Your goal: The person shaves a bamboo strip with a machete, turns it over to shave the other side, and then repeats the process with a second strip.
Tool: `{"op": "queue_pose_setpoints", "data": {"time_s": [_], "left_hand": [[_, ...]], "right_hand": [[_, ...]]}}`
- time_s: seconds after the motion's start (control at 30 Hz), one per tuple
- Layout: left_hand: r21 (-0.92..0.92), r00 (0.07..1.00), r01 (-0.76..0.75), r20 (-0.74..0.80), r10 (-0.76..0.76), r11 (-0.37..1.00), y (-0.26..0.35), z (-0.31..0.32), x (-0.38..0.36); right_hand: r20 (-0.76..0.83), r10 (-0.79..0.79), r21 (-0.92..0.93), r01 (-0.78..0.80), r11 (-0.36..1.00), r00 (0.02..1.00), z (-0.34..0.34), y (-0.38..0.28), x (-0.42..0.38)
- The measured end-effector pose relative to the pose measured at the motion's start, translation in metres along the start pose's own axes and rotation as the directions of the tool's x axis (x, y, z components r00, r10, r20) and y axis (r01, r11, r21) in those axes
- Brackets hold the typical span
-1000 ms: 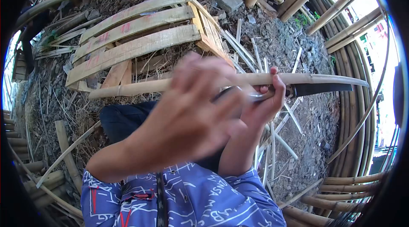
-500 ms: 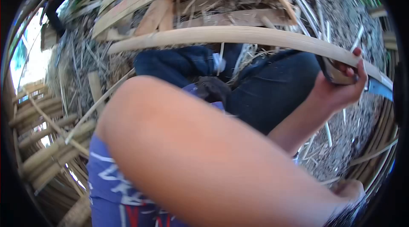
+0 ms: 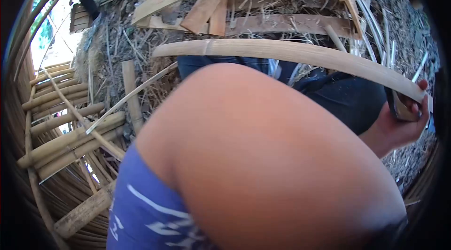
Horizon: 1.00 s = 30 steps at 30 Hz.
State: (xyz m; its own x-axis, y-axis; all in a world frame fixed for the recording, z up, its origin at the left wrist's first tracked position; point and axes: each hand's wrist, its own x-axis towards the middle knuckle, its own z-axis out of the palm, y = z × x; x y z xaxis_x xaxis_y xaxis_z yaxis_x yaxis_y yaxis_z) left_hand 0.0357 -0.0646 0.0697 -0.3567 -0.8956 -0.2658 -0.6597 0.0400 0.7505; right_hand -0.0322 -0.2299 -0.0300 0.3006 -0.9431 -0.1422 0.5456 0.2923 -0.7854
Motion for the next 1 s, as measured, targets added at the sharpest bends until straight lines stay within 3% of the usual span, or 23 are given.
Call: {"op": "queue_pose_setpoints", "data": {"time_s": [0.07, 0.13, 0.2, 0.27, 0.3, 0.33, 0.4, 0.47, 0.53, 0.57, 0.6, 0.63, 0.67, 0.73, 0.77, 0.83, 0.87, 0.93, 0.97, 1.0], "left_hand": [[0.004, 0.999, -0.032, 0.003, 0.032, 0.999, -0.002, -0.002, 0.007], [0.012, 0.999, -0.039, 0.035, 0.038, 0.999, 0.005, -0.005, 0.021], [0.011, 0.996, -0.039, 0.087, 0.038, 0.999, 0.014, -0.002, 0.025], [0.005, 0.992, -0.032, 0.124, 0.031, 0.999, 0.017, -0.002, 0.029], [-0.002, 0.99, -0.03, 0.138, 0.03, 1.0, 0.018, -0.002, 0.031], [-0.011, 0.989, -0.031, 0.146, 0.032, 0.999, 0.019, -0.002, 0.032], [-0.028, 0.987, -0.033, 0.158, 0.037, 0.999, 0.019, 0.001, 0.029], [-0.078, 0.992, 0.004, 0.126, 0.006, 0.997, 0.014, 0.003, 0.012], [-0.063, 0.999, -0.024, -0.034, 0.022, 0.998, 0.008, 0.014, -0.024], [-0.028, 1.0, -0.013, -0.021, 0.012, 1.0, 0.001, 0.014, -0.04], [0.037, 0.924, -0.033, -0.38, 0.045, 0.999, -0.006, 0.012, -0.055], [0.11, 0.717, -0.039, -0.689, 0.104, 0.993, -0.008, 0.013, -0.066], [0.242, 0.502, 0.253, -0.861, 0.086, 0.937, -0.011, 0.015, -0.073], [0.254, 0.39, 0.699, -0.919, -0.059, 0.668, -0.012, -0.003, -0.071], [0.263, 0.379, 0.71, -0.925, -0.039, 0.653, -0.018, -0.005, -0.078], [0.359, 0.519, 0.759, -0.838, -0.171, 0.544, -0.043, -0.001, -0.095], [0.369, 0.518, 0.759, -0.842, -0.154, 0.537, -0.049, 0.002, -0.098], [0.132, 0.523, 0.664, -0.785, -0.331, 0.736, -0.057, 0.01, -0.102], [0.142, 0.526, 0.655, -0.791, -0.312, 0.742, -0.058, 0.012, -0.101], [0.079, 0.548, 0.662, -0.73, -0.409, 0.745, -0.058, 0.013, -0.1]], "right_hand": [[0.0, 0.011, 0.009, -0.011, 1.0, 1.0, -0.007, -0.003, 0.006], [0.097, 0.008, 0.05, -0.012, 0.999, 0.995, -0.01, -0.005, 0.007], [0.475, 0.08, 0.207, -0.199, 0.958, 0.877, -0.029, -0.007, 0.014], [0.189, 0.013, 0.177, -0.047, 0.983, 0.982, -0.01, -0.006, 0.002], [0.116, -0.032, 0.22, 0.006, 0.975, 0.993, -0.004, -0.005, 0.003], [0.024, -0.051, 0.127, 0.048, 0.991, 0.998, -0.002, -0.005, 0.002], [0.117, -0.039, 0.223, 0.012, 0.975, 0.992, -0.008, -0.008, 0.001], [0.087, -0.036, 0.236, 0.015, 0.972, 0.996, -0.01, -0.008, 0.004], [0.11, 0.0, 0.229, -0.025, 0.973, 0.994, -0.015, -0.012, 0.004], [0.022, 0.018, 0.21, -0.022, 0.977, 1.0, -0.013, -0.013, 0.004], [-0.009, 0.015, 0.21, -0.013, 0.978, 1.0, -0.013, -0.014, 0.005], [-0.045, 0.022, 0.224, -0.012, 0.974, 0.999, -0.015, -0.016, 0.006], [-0.076, 0.033, 0.234, -0.015, 0.972, 0.997, -0.016, -0.016, 0.008], [0.027, 0.058, 0.264, -0.063, 0.963, 0.998, -0.022, -0.016, 0.007], [0.039, 0.1, 0.284, -0.107, 0.953, 0.994, -0.022, -0.017, 0.006], [-0.04, 0.087, 0.273, -0.073, 0.959, 0.995, -0.018, -0.015, 0.007], [-0.068, 0.09, 0.272, -0.068, 0.96, 0.994, -0.014, -0.018, 0.005], [-0.019, 0.103, 0.283, -0.093, 0.954, 0.995, -0.016, -0.021, 0.003], [-0.017, 0.092, 0.297, -0.083, 0.951, 0.996, -0.016, -0.02, 0.005], [-0.013, 0.083, 0.31, -0.075, 0.948, 0.996, -0.018, -0.018, 0.007]]}}
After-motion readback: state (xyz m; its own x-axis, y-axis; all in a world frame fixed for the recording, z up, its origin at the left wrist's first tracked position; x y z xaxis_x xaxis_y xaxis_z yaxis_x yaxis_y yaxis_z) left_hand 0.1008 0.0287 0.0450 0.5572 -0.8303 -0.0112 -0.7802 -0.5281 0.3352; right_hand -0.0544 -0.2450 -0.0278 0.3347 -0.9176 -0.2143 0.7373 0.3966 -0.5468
